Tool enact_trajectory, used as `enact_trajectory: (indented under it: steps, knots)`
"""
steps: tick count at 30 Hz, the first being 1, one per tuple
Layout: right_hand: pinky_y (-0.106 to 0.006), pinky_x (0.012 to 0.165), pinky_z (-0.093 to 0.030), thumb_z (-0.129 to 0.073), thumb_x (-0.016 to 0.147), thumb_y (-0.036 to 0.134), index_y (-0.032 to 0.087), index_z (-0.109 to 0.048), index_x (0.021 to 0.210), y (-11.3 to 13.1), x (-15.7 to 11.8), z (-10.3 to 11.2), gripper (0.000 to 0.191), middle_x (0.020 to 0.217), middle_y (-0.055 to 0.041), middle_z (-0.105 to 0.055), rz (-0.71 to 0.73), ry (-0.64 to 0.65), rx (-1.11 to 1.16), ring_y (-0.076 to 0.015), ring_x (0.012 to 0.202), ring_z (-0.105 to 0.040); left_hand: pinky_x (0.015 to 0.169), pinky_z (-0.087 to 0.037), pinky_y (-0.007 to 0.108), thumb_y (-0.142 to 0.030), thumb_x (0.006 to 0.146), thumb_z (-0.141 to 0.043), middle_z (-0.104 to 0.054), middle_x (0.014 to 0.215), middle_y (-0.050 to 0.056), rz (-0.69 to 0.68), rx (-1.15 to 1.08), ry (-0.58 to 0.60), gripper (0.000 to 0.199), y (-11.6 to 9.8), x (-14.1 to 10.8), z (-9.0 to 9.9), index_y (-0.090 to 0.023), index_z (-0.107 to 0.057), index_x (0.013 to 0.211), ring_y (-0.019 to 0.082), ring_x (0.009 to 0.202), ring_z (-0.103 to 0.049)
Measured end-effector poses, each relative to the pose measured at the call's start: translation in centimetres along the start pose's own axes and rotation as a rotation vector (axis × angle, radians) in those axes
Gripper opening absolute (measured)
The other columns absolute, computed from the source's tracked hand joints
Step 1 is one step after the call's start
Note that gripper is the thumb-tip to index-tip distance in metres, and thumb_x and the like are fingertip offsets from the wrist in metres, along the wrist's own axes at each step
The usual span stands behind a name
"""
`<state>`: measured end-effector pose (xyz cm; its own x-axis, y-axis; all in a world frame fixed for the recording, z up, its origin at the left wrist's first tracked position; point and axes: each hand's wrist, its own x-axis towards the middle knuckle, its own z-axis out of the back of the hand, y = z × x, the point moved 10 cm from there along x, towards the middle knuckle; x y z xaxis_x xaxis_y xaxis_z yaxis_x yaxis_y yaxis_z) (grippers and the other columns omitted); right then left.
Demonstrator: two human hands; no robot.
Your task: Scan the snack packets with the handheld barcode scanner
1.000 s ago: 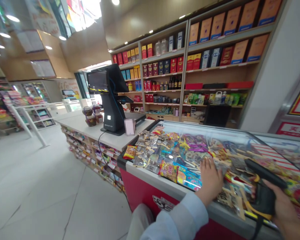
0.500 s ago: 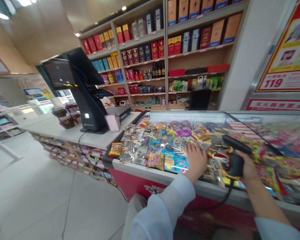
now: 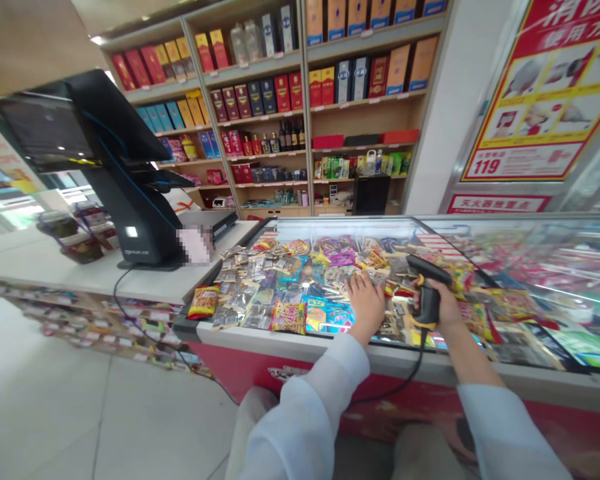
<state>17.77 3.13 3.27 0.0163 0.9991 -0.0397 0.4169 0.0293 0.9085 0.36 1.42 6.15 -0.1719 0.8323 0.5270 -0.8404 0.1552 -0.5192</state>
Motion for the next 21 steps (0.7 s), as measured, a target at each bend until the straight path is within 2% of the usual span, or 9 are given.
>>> enact_trajectory:
  steps: [3,7,9,11,13,16,19,21]
  knots:
    - [-0.026,0.036,-0.041,-0.058,0.07,0.041,0.019,-0.062,0.086,0.1,-0.1,-0.1,0.028,0.049,0.001,-0.058,-0.006,-0.01,0.005,-0.0154,0.037,-0.052,0.112,-0.024,0.054,-0.036,0.093,-0.04,-0.056,0.13,0.023,0.001,0.003,0.002,0.053,0.1,0.0,0.0,-0.006,-0.044,0.137,0.032,0.13,-0.044]
    - [-0.026,0.036,-0.04,-0.057,0.07,0.04,0.019,-0.062,0.085,0.7,-0.7,-0.6,0.027,0.046,0.0007,-0.056,-0.021,-0.041,-0.031,-0.0164,0.037,-0.052,0.11,-0.027,0.054,-0.035,0.092,-0.042,-0.059,0.127,0.021,0.024,-0.027,0.007,0.049,0.4,0.4,0.2,-0.009,-0.048,0.134,0.031,0.127,-0.047]
    - [-0.026,0.037,-0.04,-0.057,0.07,0.04,0.019,-0.062,0.085,1.3,-1.3,-1.1,0.027,0.046,0.0001,-0.056,-0.015,-0.051,-0.05,-0.0169,0.039,-0.053,0.106,-0.033,0.054,-0.035,0.093,-0.041,-0.06,0.125,0.021,0.046,-0.057,0.022,0.047,0.7,1.0,0.7,-0.011,-0.05,0.132,0.031,0.123,-0.05]
    - [-0.026,0.039,-0.041,-0.057,0.071,0.039,0.018,-0.061,0.086,2.0,-2.0,-2.1,0.027,0.048,-0.0016,-0.058,-0.007,-0.044,-0.057,-0.0178,0.043,-0.056,0.102,-0.037,0.052,-0.036,0.094,-0.039,-0.061,0.123,0.021,0.061,-0.09,0.024,0.046,1.0,2.0,2.1,-0.011,-0.051,0.131,0.032,0.12,-0.053]
    - [-0.026,0.041,-0.041,-0.055,0.072,0.038,0.017,-0.061,0.088,2.5,-2.7,-3.2,0.027,0.052,-0.0038,-0.06,-0.014,-0.036,-0.053,-0.0185,0.046,-0.058,0.101,-0.039,0.049,-0.037,0.094,-0.037,-0.061,0.124,0.02,0.057,-0.116,-0.003,0.047,1.6,3.3,4.4,-0.011,-0.051,0.131,0.031,0.119,-0.054]
    - [-0.026,0.043,-0.041,-0.054,0.073,0.036,0.016,-0.059,0.088,2.9,-3.3,-5.5,0.025,0.054,-0.0053,-0.061,-0.027,-0.022,-0.043,-0.0186,0.049,-0.059,0.102,-0.038,0.045,-0.038,0.095,-0.034,-0.059,0.128,0.018,0.032,-0.128,-0.097,0.047,3.7,5.0,9.3,-0.013,-0.05,0.132,0.029,0.12,-0.053]
    - [-0.025,0.043,-0.041,-0.055,0.073,0.037,0.018,-0.057,0.082,2.5,-3.2,-8.7,0.021,0.051,-0.0033,-0.059,-0.01,0.026,-0.039,-0.0173,0.047,-0.057,0.102,-0.038,0.043,-0.037,0.096,-0.031,-0.06,0.127,0.017,0.046,-0.103,-0.196,0.045,7.6,5.5,14.1,-0.014,-0.05,0.131,0.027,0.12,-0.054]
    - [-0.025,0.041,-0.042,-0.056,0.073,0.04,0.02,-0.056,0.077,1.6,-2.7,-11.3,0.021,0.048,-0.0011,-0.057,0.002,0.068,-0.033,-0.0155,0.043,-0.054,0.102,-0.038,0.041,-0.035,0.096,-0.032,-0.06,0.127,0.016,0.079,-0.072,-0.239,0.043,11.0,5.2,16.6,-0.014,-0.051,0.129,0.026,0.12,-0.054]
